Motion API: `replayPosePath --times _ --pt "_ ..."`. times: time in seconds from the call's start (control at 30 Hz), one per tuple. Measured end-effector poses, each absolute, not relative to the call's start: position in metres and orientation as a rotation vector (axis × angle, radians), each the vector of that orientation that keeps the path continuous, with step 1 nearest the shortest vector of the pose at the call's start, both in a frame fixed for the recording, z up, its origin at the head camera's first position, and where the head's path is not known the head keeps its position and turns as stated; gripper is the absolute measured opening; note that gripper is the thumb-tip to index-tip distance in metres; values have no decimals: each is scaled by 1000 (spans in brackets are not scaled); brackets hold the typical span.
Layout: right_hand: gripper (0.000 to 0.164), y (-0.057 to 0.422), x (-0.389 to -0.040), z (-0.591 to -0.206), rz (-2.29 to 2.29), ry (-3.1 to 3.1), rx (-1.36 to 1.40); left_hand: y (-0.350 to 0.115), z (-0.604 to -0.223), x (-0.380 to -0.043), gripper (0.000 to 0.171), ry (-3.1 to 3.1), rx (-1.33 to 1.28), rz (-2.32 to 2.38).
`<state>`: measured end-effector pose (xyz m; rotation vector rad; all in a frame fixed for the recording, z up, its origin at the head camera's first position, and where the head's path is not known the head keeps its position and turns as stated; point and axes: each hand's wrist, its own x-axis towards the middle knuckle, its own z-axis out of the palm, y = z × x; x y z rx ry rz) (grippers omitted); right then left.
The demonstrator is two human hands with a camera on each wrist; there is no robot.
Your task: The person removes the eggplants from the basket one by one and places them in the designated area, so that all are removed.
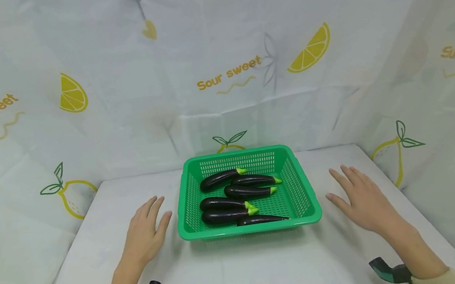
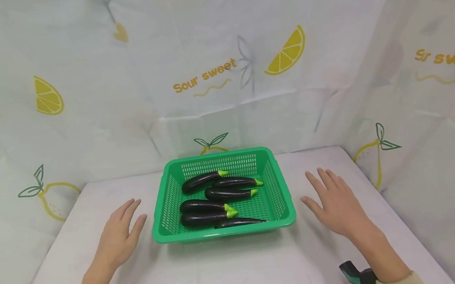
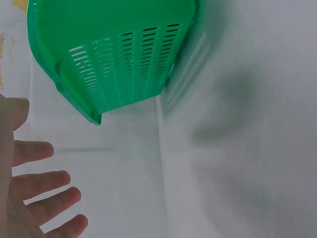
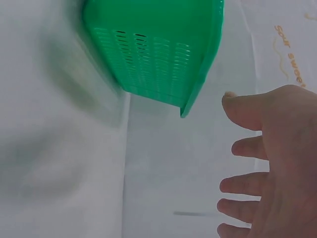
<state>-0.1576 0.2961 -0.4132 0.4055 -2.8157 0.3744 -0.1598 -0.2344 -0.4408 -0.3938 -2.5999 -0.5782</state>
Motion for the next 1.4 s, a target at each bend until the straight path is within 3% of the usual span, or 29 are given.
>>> replayPosePath --times 0.77,1.4 --pt "59 248 -159 -369 504 -2806 450 -211 -445 -170 35 -2443 -417 -958" --pt "59 211 -174 -367 727 -2897 598 -199 -451 -177 43 -2499 -341 -1350"
